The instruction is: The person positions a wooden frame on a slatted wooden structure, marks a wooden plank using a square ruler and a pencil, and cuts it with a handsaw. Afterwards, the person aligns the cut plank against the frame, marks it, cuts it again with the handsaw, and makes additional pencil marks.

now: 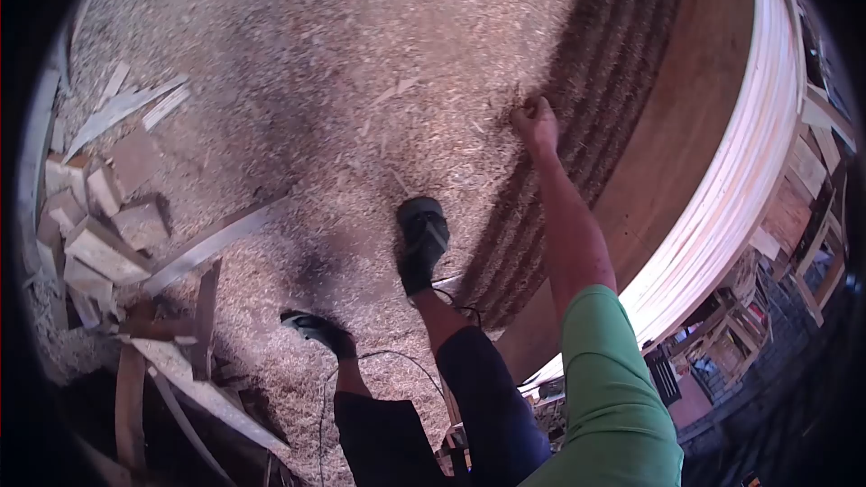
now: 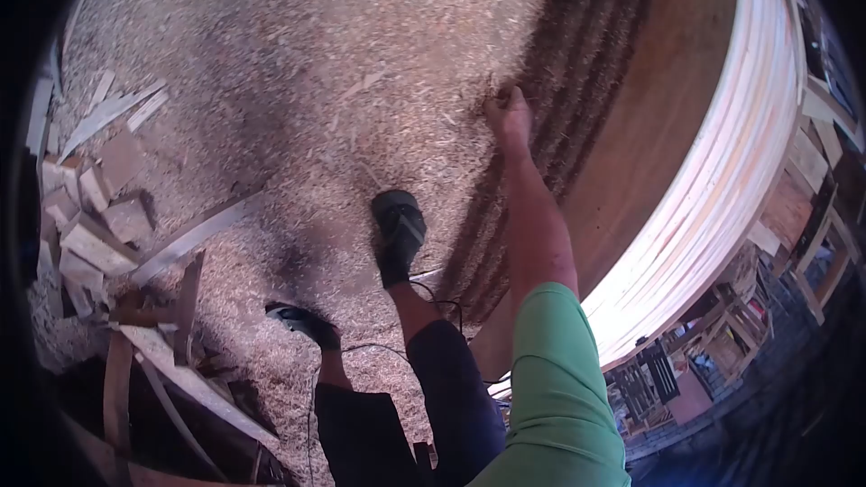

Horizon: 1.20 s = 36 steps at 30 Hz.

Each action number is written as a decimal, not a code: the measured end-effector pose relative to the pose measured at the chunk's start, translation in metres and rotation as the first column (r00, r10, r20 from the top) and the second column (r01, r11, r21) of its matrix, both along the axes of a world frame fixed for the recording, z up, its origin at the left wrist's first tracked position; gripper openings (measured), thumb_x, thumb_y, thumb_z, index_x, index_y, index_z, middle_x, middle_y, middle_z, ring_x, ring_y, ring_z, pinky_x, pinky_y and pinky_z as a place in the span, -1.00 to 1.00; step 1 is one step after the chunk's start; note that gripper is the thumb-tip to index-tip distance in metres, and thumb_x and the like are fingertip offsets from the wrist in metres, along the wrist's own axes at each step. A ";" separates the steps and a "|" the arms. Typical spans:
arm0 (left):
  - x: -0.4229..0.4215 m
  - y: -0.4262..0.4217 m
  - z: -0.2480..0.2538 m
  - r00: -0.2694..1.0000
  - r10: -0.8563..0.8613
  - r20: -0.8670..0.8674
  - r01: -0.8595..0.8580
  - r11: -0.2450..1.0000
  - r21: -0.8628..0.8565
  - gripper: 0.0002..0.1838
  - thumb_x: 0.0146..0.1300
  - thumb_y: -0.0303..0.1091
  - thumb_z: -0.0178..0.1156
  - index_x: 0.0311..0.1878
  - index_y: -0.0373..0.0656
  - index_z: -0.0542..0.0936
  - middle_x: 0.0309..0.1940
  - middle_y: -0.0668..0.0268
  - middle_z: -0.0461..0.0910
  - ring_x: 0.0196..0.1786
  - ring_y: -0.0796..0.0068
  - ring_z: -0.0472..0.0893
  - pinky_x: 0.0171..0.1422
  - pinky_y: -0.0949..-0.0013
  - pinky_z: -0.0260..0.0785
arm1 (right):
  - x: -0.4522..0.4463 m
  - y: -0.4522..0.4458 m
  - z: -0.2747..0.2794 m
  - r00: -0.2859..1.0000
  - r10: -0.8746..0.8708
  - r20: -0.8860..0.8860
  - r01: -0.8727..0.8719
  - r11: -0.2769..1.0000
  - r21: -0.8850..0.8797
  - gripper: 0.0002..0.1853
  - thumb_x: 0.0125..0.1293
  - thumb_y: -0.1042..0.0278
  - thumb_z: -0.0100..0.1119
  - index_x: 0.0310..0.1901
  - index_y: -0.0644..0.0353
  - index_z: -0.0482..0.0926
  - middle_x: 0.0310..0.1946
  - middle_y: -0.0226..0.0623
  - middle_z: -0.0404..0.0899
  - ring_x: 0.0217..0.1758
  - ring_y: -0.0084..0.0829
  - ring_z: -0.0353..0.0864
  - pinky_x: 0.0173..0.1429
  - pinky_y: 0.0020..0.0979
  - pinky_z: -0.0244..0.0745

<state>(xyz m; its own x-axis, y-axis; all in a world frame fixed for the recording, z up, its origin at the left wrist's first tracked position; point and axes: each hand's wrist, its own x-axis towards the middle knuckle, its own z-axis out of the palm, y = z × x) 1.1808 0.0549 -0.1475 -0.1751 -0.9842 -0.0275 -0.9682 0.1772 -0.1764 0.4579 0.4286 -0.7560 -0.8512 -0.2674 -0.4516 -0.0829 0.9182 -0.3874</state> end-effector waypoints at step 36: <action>0.020 0.003 0.068 0.914 0.081 -0.397 -0.120 0.990 -0.073 -0.09 0.66 0.22 -0.31 0.68 -0.48 0.05 0.68 -0.11 0.11 0.73 0.02 0.11 0.78 -0.05 -0.07 | 0.479 -0.260 0.133 0.596 0.800 -0.061 -0.779 0.595 0.197 -0.35 0.30 0.18 0.45 0.42 -0.14 0.47 0.32 -0.08 0.60 0.31 0.38 0.58 0.30 0.05 0.63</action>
